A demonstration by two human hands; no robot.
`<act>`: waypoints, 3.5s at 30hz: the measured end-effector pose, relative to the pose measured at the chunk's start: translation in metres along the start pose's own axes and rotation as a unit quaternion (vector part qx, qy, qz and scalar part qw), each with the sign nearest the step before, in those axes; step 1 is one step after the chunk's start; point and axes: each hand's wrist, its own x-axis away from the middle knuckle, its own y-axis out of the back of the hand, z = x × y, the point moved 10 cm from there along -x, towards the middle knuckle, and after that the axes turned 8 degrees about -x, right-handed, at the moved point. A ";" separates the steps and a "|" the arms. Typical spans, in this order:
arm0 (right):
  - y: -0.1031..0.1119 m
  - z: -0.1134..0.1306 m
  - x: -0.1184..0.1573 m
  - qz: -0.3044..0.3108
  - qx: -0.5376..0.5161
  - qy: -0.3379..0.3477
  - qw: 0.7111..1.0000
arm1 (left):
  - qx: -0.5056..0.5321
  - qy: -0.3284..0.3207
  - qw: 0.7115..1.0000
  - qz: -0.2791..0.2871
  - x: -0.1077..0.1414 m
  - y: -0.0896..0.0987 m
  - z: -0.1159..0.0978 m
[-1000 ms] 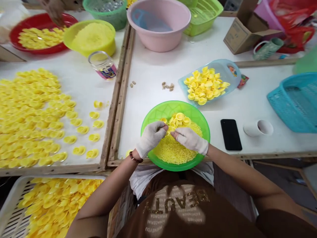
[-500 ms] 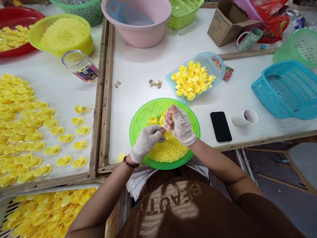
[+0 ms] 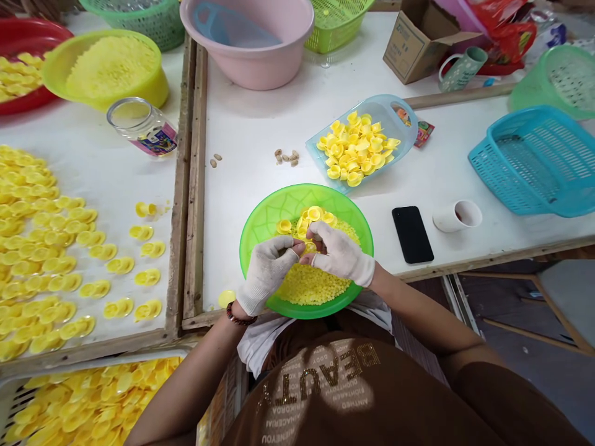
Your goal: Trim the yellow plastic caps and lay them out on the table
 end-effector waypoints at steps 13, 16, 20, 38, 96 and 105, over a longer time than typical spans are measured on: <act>-0.002 0.003 0.000 0.042 -0.061 0.001 0.997 | 0.065 0.061 0.996 0.020 0.005 0.000 0.009; 0.004 0.007 0.002 0.057 -0.056 0.027 0.996 | 0.056 0.057 0.997 -0.009 0.005 0.009 0.013; 0.011 0.012 0.001 0.030 0.001 0.041 0.999 | 0.071 0.056 0.996 -0.012 0.004 0.009 0.016; 0.000 0.018 -0.005 0.032 0.000 0.009 0.999 | 0.088 0.058 0.994 -0.005 0.005 -0.001 0.012; -0.348 0.146 -0.323 0.444 0.261 0.157 0.843 | -0.034 0.051 0.871 -0.488 0.041 0.343 0.148; -0.308 0.124 -0.333 0.372 0.453 0.102 0.804 | 0.324 0.042 0.857 -0.398 0.031 0.323 0.182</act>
